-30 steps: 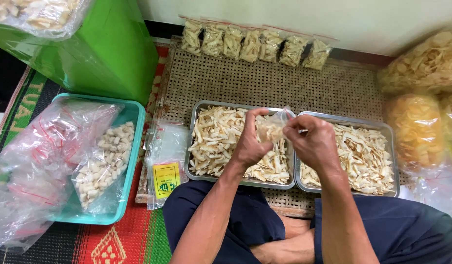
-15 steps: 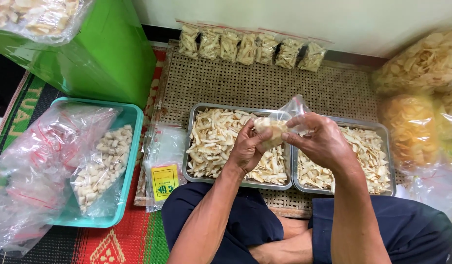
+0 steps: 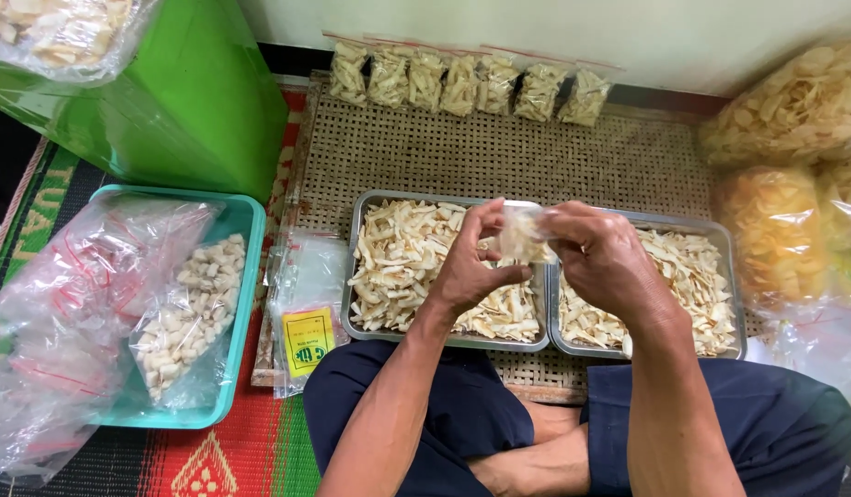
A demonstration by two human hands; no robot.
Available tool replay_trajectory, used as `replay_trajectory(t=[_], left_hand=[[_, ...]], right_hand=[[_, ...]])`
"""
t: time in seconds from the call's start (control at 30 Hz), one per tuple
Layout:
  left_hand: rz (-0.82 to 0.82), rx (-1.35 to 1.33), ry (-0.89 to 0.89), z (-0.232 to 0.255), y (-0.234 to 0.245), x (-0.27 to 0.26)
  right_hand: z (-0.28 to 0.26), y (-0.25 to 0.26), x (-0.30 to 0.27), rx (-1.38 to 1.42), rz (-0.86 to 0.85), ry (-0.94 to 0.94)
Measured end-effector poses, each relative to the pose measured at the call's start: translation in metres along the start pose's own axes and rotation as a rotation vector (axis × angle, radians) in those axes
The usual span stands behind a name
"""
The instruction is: A person is sitting on the floor and manually packing small pieces of dried food into small plastic zip-lock bags from metal trays.
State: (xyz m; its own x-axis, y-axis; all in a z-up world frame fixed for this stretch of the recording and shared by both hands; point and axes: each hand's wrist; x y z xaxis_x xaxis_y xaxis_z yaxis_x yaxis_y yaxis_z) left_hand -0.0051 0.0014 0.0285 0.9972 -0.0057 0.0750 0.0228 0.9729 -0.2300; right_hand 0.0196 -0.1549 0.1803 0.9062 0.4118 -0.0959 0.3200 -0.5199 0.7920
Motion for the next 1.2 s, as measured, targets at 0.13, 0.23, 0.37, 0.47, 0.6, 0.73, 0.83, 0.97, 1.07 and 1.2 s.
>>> replay_trajectory(t=[0.13, 0.23, 0.37, 0.47, 0.6, 0.73, 0.83, 0.97, 1.07, 1.2], left_hand=[[-0.061, 0.008, -0.065, -0.013, -0.005, -0.006], [0.023, -0.096, -0.079, -0.011, -0.009, -0.011], [-0.023, 0.016, -0.03, -0.02, -0.014, -0.013], [-0.015, 0.138, -0.031, -0.01, -0.017, -0.023], [0.02, 0.121, -0.049, 0.01, -0.023, -0.036], [0.059, 0.109, -0.057, -0.025, -0.022, -0.044], [0.087, 0.135, -0.065, -0.01, -0.029, -0.056], [0.041, 0.182, 0.042, -0.012, -0.036, -0.069], [0.044, 0.236, 0.044, -0.026, -0.04, -0.07], [0.07, 0.231, 0.049, -0.023, -0.044, -0.07]], right_hand=[[-0.002, -0.006, -0.008, 0.055, -0.028, 0.058], [0.004, -0.011, -0.012, 0.031, 0.028, 0.137], [0.017, -0.019, -0.015, -0.19, -0.112, -0.035], [0.023, -0.025, -0.02, -0.112, -0.065, 0.026], [0.045, -0.036, -0.032, -0.008, 0.104, 0.086], [0.033, -0.028, -0.041, 0.002, -0.064, -0.022], [0.046, -0.036, -0.043, -0.019, -0.079, -0.034], [0.048, -0.04, -0.049, -0.002, -0.034, 0.011], [0.044, -0.037, -0.053, 0.017, -0.026, 0.011], [0.051, -0.038, -0.049, -0.084, -0.056, -0.032]])
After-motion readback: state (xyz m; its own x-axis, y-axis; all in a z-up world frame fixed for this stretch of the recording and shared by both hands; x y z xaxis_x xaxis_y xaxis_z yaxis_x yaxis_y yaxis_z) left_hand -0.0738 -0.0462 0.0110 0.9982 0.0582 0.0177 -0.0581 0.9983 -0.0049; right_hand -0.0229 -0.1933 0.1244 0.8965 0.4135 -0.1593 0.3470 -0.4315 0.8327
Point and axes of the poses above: each hand's wrist, its own x-axis towards the middle knuckle, its own y-axis out of the back of the hand, z = x × y, and after that the axes turned 5 degrees about -y, right-handed
